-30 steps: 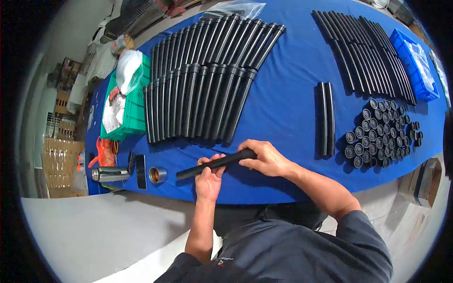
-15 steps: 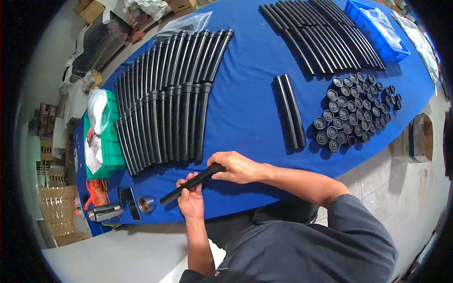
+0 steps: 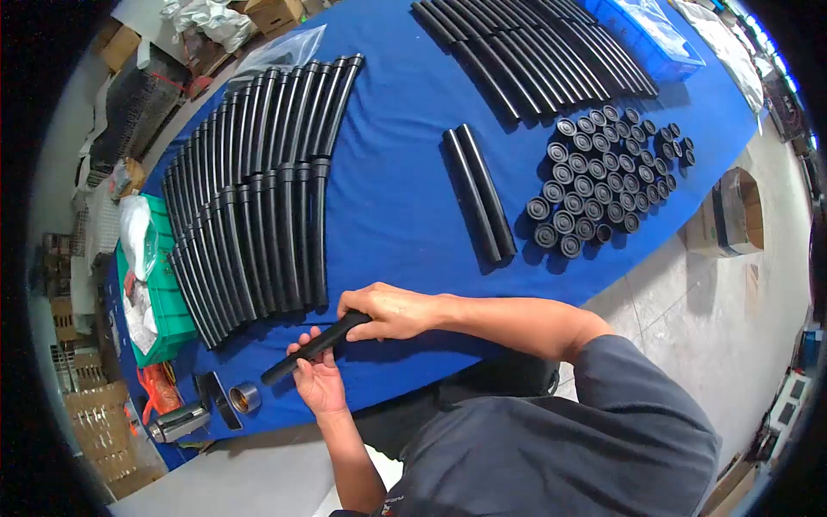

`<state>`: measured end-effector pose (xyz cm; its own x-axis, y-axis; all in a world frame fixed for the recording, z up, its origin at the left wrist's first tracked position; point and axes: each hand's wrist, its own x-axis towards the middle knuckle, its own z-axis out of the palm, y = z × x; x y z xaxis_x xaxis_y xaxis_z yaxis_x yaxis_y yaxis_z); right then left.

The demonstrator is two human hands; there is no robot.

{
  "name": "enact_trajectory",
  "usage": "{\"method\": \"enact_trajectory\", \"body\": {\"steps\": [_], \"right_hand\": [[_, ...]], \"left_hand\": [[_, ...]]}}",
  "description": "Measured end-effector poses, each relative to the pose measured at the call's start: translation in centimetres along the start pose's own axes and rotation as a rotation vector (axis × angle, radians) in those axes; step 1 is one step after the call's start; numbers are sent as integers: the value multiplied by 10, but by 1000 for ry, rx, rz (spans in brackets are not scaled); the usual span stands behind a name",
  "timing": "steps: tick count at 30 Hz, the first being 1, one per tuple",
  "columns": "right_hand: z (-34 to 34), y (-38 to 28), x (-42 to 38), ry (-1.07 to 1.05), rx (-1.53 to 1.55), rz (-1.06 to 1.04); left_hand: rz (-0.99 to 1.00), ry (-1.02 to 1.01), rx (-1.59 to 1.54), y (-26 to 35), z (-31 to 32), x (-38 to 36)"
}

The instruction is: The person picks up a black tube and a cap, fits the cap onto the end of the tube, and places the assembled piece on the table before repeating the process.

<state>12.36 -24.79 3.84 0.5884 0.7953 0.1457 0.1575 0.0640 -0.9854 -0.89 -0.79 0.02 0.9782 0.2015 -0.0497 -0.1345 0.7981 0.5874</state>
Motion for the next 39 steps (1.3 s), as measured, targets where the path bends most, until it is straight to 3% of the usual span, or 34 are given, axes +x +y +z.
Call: {"method": "enact_trajectory", "body": {"steps": [3, 6, 15, 18, 22, 25, 29, 32, 35, 39], "right_hand": [[0, 1, 1, -13, -107, -40], [9, 7, -1, 110, -125, -137], [9, 7, 0, 134, -143, -118], [15, 7, 0, 231, -210, -275], [10, 0, -1, 173, -151, -175], [10, 0, 0, 60, -57, 13], [11, -3, -1, 86, 85, 47], [15, 11, 1, 145, -68, -94], [22, 22, 7, 367, -293, -484], [9, -3, -1, 122, -53, -75]], "left_hand": [[-22, -1, -13, 2, -3, -1], [5, 0, -1, 1, -1, -1], [35, 32, 38, -1, 4, -2], [-11, 61, 30, -3, 23, 0], [-30, 29, -52, 4, -3, -1], [-9, -9, -14, 3, -1, 0], [-34, -69, -60, 3, -8, 1], [-17, -10, 25, 3, -3, 0], [-62, 24, 10, 1, 11, 1], [-38, -4, 37, 5, -7, -1]]}}
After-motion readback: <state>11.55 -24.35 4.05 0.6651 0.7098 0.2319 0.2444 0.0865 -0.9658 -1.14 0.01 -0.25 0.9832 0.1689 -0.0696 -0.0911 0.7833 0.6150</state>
